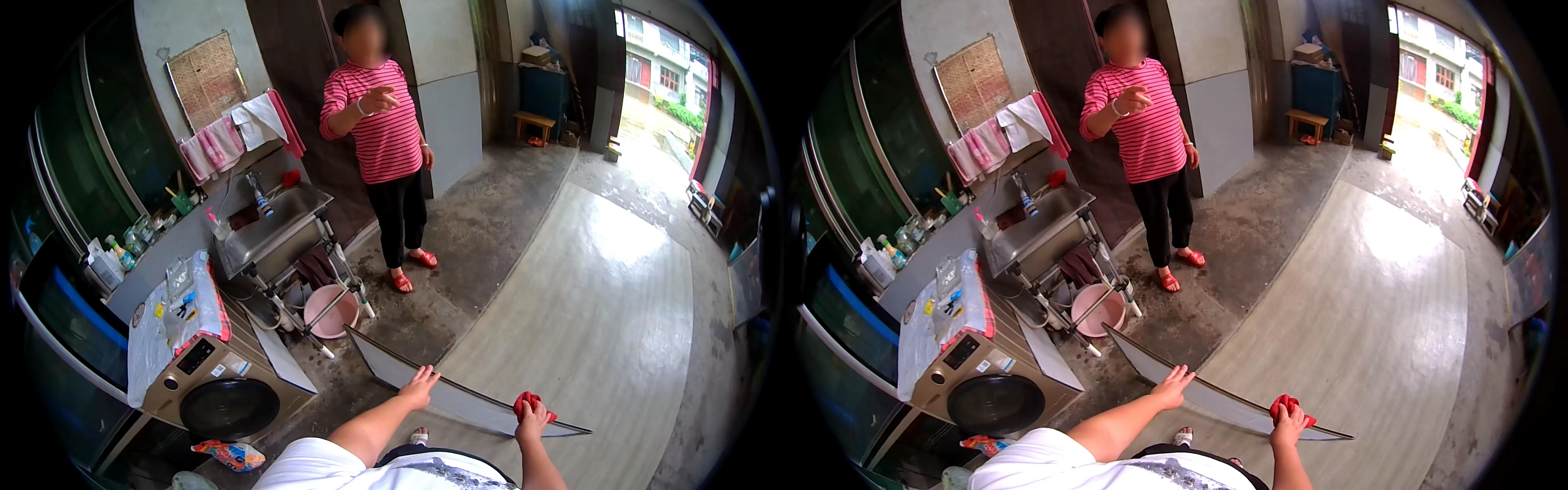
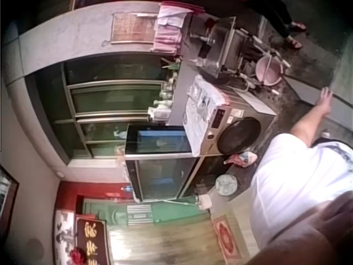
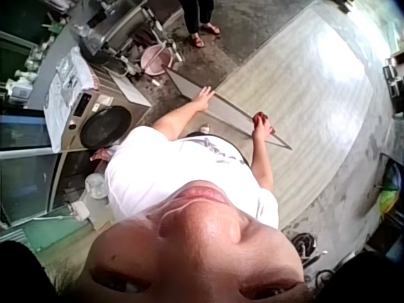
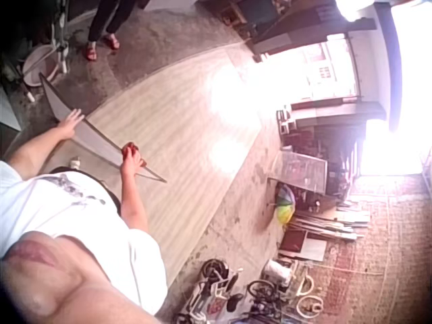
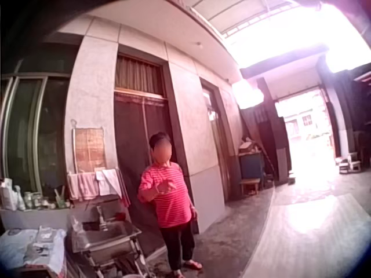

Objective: The person wipes a window screen with a cloth, cleaning both the mesh surface and the metal frame.

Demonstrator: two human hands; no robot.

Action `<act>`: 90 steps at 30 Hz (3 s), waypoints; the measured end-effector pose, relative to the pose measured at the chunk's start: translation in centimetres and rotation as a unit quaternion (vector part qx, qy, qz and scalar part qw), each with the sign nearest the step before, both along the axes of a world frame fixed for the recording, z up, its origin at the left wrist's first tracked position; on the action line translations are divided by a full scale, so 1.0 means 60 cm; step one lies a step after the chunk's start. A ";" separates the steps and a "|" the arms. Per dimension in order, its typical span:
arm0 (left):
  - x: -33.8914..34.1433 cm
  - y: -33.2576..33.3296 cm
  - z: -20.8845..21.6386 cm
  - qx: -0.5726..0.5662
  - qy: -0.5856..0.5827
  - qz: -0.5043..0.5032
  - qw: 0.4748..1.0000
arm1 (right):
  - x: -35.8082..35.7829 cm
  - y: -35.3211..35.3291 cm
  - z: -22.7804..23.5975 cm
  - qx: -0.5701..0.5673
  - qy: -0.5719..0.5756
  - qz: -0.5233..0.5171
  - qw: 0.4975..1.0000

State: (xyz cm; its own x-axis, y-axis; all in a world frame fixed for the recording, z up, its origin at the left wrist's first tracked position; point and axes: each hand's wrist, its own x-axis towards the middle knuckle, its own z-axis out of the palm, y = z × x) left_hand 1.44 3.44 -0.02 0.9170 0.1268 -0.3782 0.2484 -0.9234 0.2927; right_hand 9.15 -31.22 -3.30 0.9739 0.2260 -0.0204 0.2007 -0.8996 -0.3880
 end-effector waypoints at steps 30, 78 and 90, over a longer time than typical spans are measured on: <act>-0.003 -0.053 0.032 0.049 0.005 -0.009 0.999 | -0.004 -0.008 -0.019 0.008 -0.012 0.010 1.000; 0.060 -0.080 -0.034 0.131 -0.079 0.037 0.987 | 0.049 -0.015 0.005 -0.039 -0.009 0.050 0.998; 0.071 -0.122 -0.030 0.245 0.014 0.051 0.968 | 0.057 -0.138 -0.007 0.006 -0.082 0.020 0.996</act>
